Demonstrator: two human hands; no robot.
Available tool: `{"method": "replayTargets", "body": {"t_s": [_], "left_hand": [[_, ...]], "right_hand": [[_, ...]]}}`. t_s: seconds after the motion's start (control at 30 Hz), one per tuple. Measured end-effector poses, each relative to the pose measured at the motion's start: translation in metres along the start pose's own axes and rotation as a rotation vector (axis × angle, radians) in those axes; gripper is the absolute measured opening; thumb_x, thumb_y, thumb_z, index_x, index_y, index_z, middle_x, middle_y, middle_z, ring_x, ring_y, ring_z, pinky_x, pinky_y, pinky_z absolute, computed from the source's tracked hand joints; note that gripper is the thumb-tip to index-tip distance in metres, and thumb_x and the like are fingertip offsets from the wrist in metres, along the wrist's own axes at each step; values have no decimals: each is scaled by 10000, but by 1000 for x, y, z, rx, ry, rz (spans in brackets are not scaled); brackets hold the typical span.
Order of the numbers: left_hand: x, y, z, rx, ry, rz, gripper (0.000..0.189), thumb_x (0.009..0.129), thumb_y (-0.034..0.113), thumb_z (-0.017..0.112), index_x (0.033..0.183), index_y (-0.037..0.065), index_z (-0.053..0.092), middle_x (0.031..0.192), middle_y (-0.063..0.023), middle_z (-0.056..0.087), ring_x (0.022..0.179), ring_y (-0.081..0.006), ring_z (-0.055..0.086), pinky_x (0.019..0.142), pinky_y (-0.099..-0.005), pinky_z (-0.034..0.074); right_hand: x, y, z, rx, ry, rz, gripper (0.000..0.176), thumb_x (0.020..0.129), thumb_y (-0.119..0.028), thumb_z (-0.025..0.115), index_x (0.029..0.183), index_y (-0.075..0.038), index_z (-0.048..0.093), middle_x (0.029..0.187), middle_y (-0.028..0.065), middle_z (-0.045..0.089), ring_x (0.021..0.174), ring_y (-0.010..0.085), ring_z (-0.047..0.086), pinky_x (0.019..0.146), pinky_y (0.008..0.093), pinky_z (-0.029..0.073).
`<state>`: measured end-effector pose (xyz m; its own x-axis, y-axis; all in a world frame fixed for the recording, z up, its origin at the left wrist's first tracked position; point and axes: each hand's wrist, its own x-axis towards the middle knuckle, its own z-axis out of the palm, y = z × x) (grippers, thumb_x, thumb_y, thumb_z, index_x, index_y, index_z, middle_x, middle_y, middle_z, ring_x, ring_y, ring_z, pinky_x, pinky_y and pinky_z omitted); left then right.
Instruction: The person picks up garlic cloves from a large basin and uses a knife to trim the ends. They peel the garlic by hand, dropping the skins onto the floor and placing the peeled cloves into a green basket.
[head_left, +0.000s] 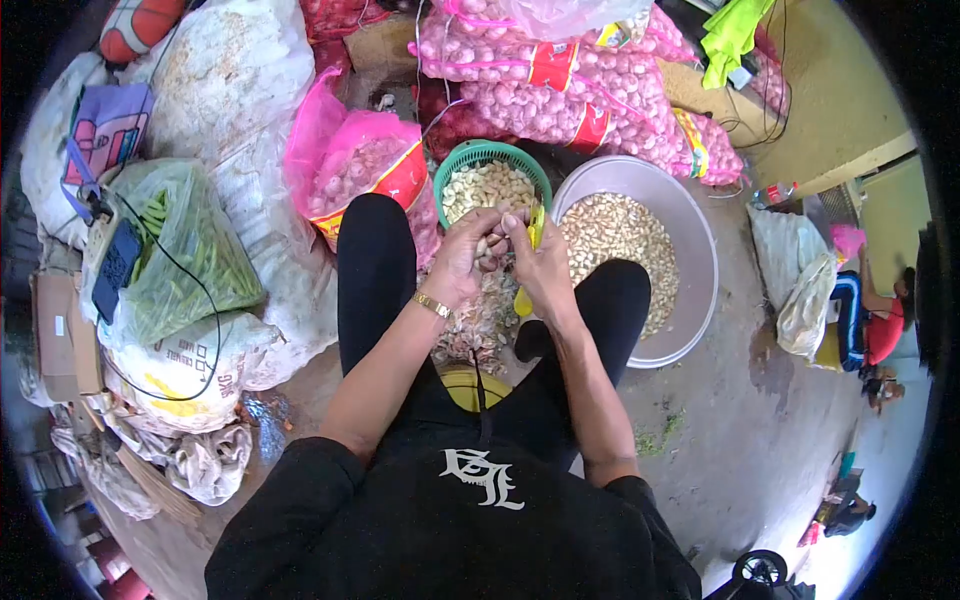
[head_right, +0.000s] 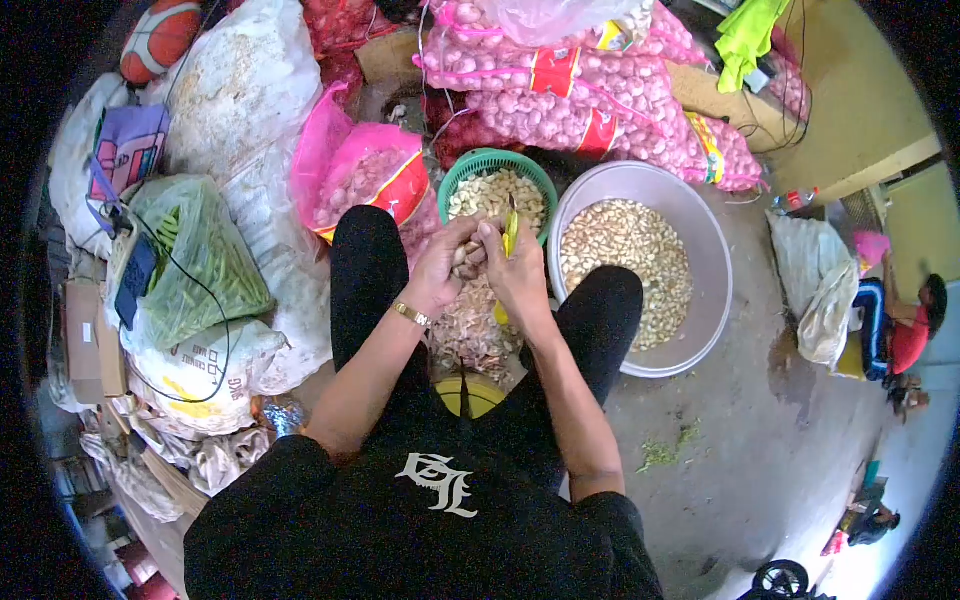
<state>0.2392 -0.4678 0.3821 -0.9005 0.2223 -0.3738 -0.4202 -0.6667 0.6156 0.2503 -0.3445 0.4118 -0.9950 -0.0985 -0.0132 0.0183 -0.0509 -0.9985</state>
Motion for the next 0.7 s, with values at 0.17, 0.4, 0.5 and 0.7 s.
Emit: {"method": "replayTargets", "body": {"t_s": [0.17, 0.4, 0.5, 0.7], "left_hand": [[17, 5, 6, -92, -67, -6, 184, 916, 257, 680, 979, 93, 625, 713, 57, 548, 594, -33, 523, 396, -150, 311], [33, 44, 17, 117, -131, 44, 456, 921, 251, 665, 1317, 53, 555, 686, 72, 472, 541, -10, 429, 411, -133, 286], [45, 59, 13, 88, -132, 38, 392, 923, 237, 665, 1258, 46, 593, 692, 50, 505, 525, -15, 452, 399, -159, 299], [39, 77, -2, 358, 6, 28, 224, 895, 251, 711, 1000, 53, 700, 667, 47, 555, 529, -14, 466, 429, -168, 313]], "right_hand": [[22, -16, -16, 299, 6, 173, 199, 941, -272, 657, 1019, -96, 605, 798, -45, 583, 602, 15, 529, 439, 159, 353], [74, -24, -16, 238, -85, 110, 148, 900, -219, 708, 956, -91, 656, 715, -65, 578, 536, 3, 443, 428, 181, 333], [94, -24, -18, 283, -132, 232, 149, 899, -224, 709, 929, -90, 650, 731, -52, 595, 532, 11, 459, 423, 185, 346], [107, -22, -28, 86, -256, 327, 154, 910, -209, 692, 899, -64, 643, 724, -33, 603, 535, 30, 471, 451, 193, 356]]}}
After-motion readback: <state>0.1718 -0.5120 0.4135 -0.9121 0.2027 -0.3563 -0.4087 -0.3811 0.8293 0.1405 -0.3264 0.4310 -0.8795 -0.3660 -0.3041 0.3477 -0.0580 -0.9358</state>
